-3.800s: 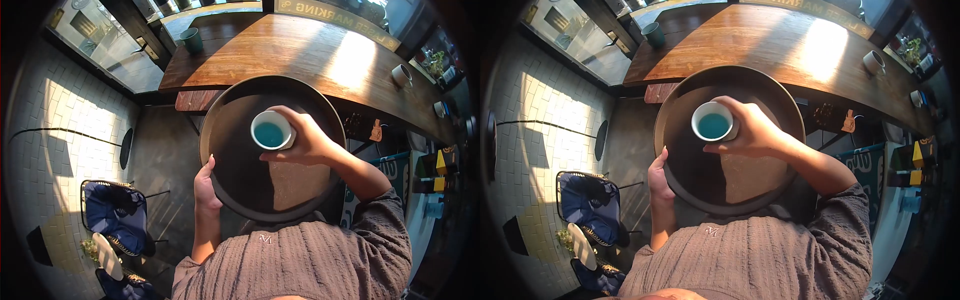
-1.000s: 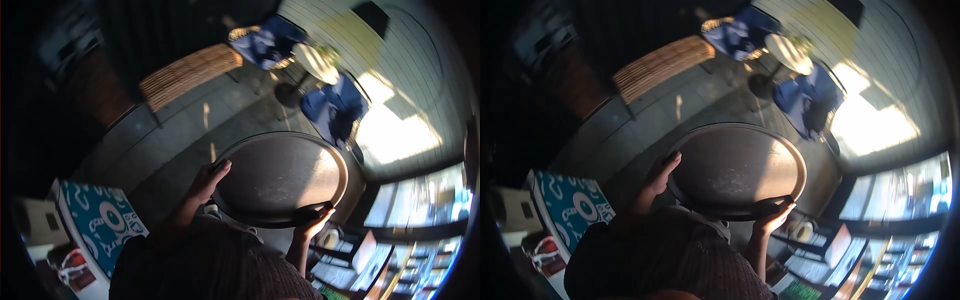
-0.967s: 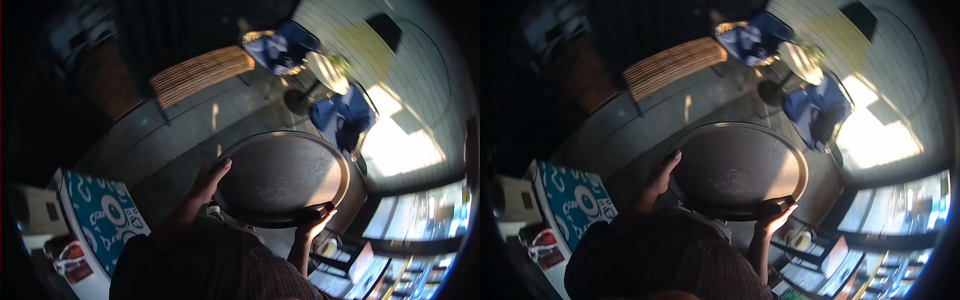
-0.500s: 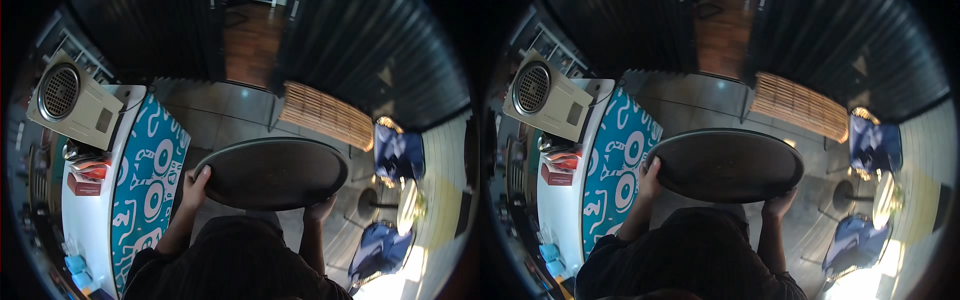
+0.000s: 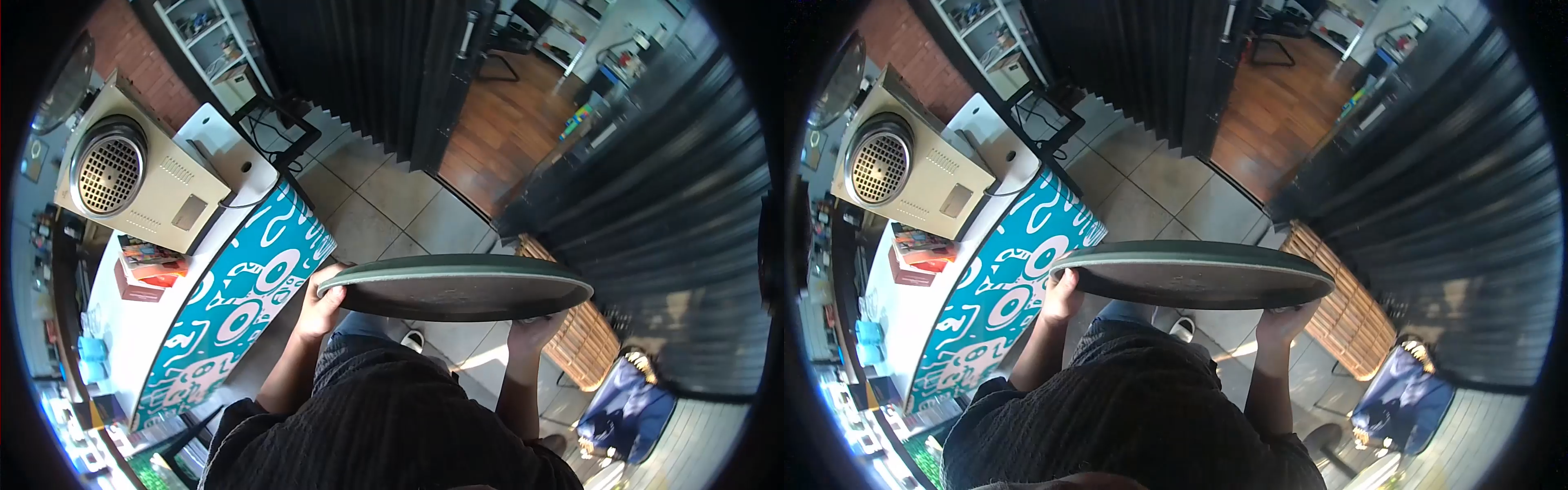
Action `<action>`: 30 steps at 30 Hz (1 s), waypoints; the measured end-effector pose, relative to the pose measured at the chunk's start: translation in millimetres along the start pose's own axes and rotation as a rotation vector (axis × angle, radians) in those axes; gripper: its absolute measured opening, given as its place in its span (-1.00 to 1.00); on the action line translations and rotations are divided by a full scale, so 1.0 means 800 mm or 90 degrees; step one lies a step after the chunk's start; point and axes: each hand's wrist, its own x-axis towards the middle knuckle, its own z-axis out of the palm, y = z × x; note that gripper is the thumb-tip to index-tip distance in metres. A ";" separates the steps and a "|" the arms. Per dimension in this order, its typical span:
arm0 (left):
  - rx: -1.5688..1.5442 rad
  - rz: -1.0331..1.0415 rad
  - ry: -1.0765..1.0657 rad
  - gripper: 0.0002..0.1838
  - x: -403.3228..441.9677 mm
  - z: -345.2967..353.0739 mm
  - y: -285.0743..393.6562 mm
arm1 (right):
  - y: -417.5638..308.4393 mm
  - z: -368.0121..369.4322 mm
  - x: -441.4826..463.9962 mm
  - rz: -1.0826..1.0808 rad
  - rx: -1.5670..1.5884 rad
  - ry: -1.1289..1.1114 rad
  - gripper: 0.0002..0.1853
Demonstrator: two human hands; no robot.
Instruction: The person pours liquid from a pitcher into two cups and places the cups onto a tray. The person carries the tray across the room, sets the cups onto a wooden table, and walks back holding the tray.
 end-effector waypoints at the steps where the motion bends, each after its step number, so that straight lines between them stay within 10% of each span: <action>1: -0.017 0.011 -0.011 -0.56 0.018 -0.001 -0.002 | 0.010 0.014 0.025 -0.005 -0.036 -0.031 -0.50; 30: 0.146 0.184 0.288 -0.32 0.616 -0.263 0.008 | 0.434 0.629 0.506 0.279 -0.033 -0.301 -0.62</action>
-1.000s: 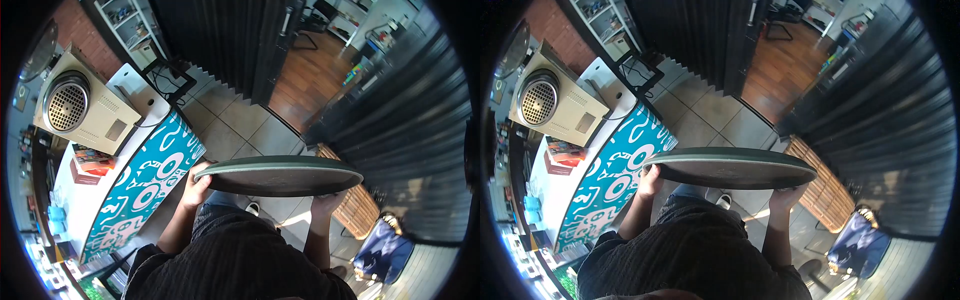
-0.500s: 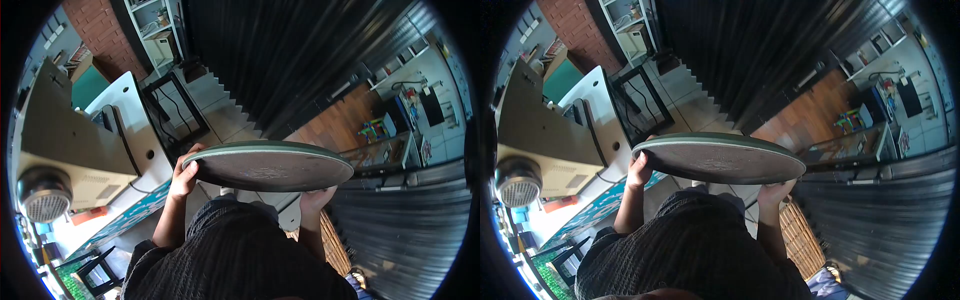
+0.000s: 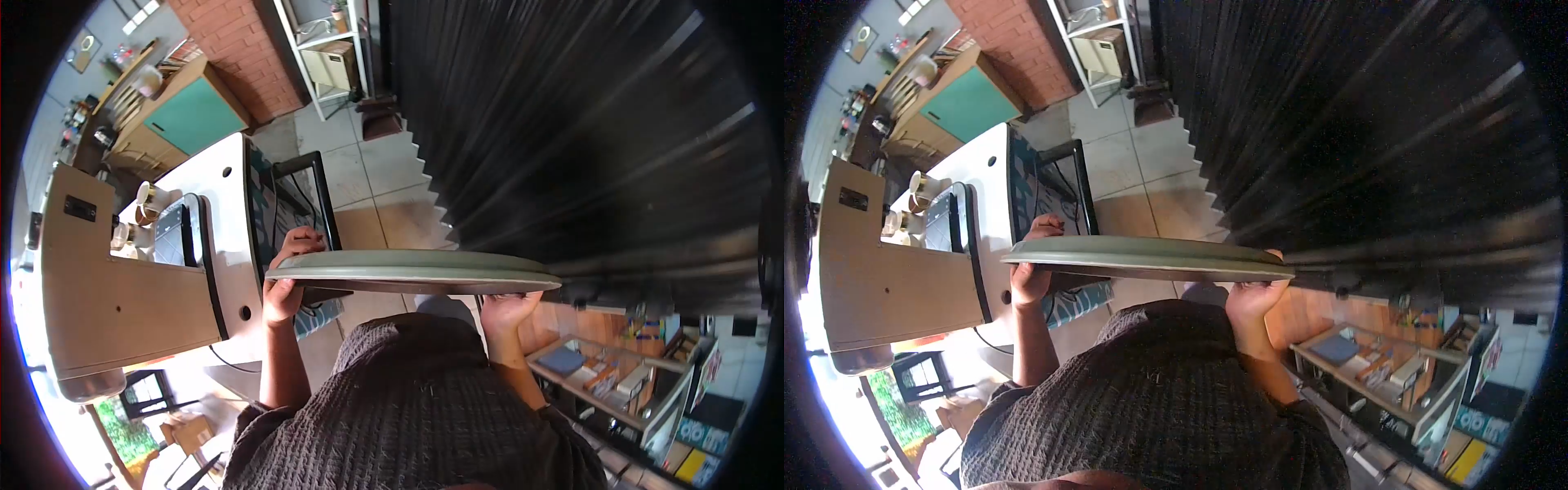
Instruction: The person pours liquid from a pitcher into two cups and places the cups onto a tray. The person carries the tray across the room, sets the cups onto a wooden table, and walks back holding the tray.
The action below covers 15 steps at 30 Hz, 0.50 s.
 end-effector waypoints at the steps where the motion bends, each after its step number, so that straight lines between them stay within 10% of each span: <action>1: 0.014 0.021 0.044 -0.31 0.012 0.005 0.001 | -0.001 0.016 0.025 0.038 0.008 -0.039 -0.63; 15: -0.026 -0.148 0.257 -0.18 0.158 -0.006 -0.062 | 0.068 0.098 0.231 0.284 -0.047 -0.087 -0.50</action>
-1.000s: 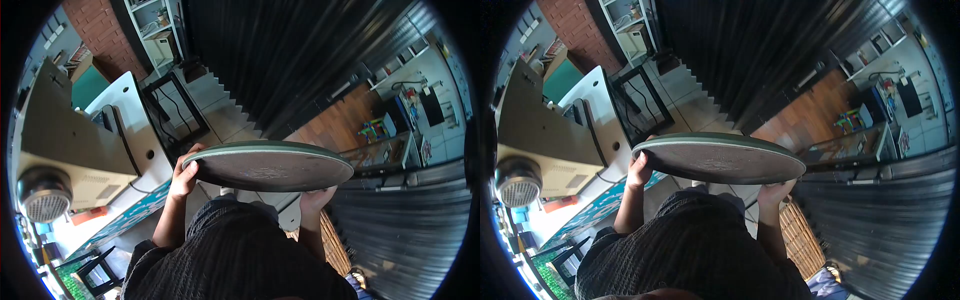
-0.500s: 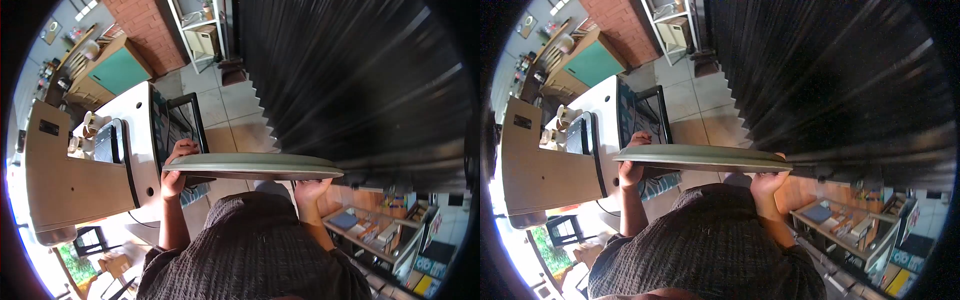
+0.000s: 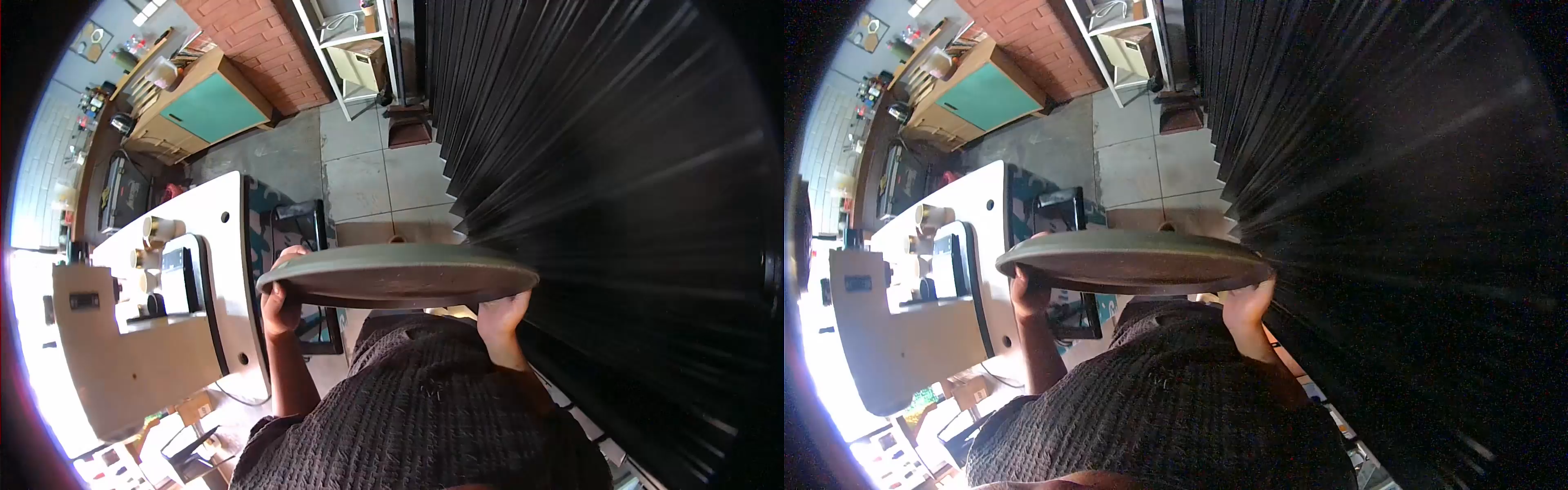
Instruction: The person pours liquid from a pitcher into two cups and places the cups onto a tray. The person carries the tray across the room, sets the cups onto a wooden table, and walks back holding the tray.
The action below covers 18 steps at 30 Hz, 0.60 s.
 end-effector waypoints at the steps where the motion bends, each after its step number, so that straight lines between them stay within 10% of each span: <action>1: -0.021 -0.037 0.049 -0.18 0.018 -0.002 -0.006 | 0.000 0.013 0.012 -0.001 0.003 0.007 -0.50; 18: -0.139 0.009 0.085 -0.33 0.384 -0.112 0.028 | 0.088 0.285 0.290 0.010 -0.084 -0.017 -0.43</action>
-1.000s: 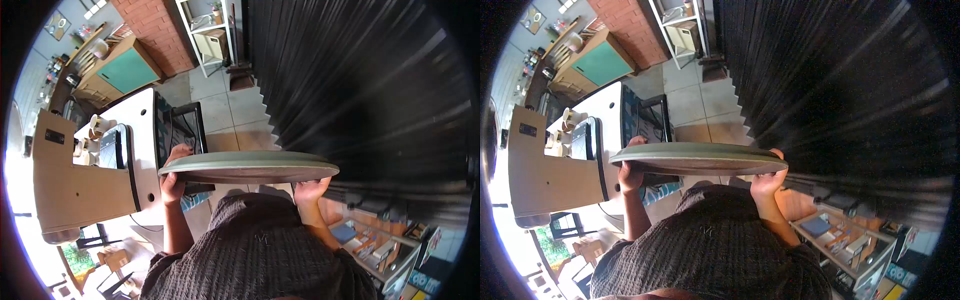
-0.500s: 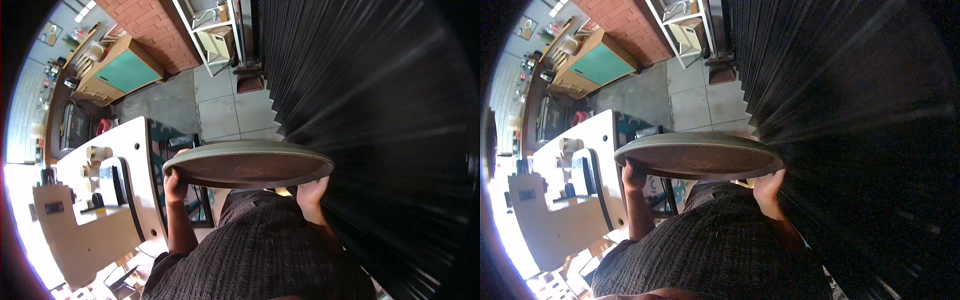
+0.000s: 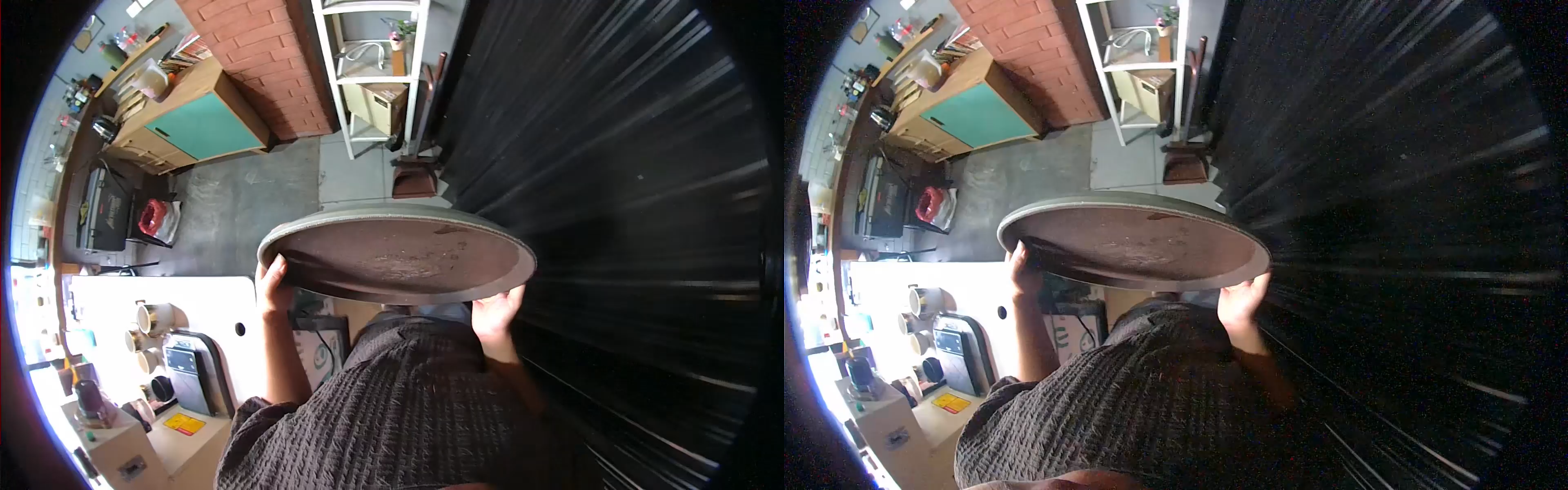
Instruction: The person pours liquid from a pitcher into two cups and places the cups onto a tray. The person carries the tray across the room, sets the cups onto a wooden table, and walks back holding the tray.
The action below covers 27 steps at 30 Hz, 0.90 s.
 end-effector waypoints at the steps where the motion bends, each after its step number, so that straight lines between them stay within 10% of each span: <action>1: -0.018 -0.007 -0.017 -0.26 0.016 0.001 0.011 | 0.005 0.011 0.014 -0.003 0.009 -0.009 -0.43; 15: -0.047 0.031 0.079 -0.31 0.188 0.004 0.023 | 0.024 0.186 0.259 0.031 -0.029 -0.045 -0.45; 19: 0.086 0.122 0.091 -0.68 0.243 0.048 0.063 | 0.044 0.225 0.358 0.131 0.041 -0.097 -0.40; 27: 0.011 0.161 0.348 -0.55 0.282 0.011 0.091 | 0.136 0.359 0.437 0.100 -0.139 -0.228 -0.37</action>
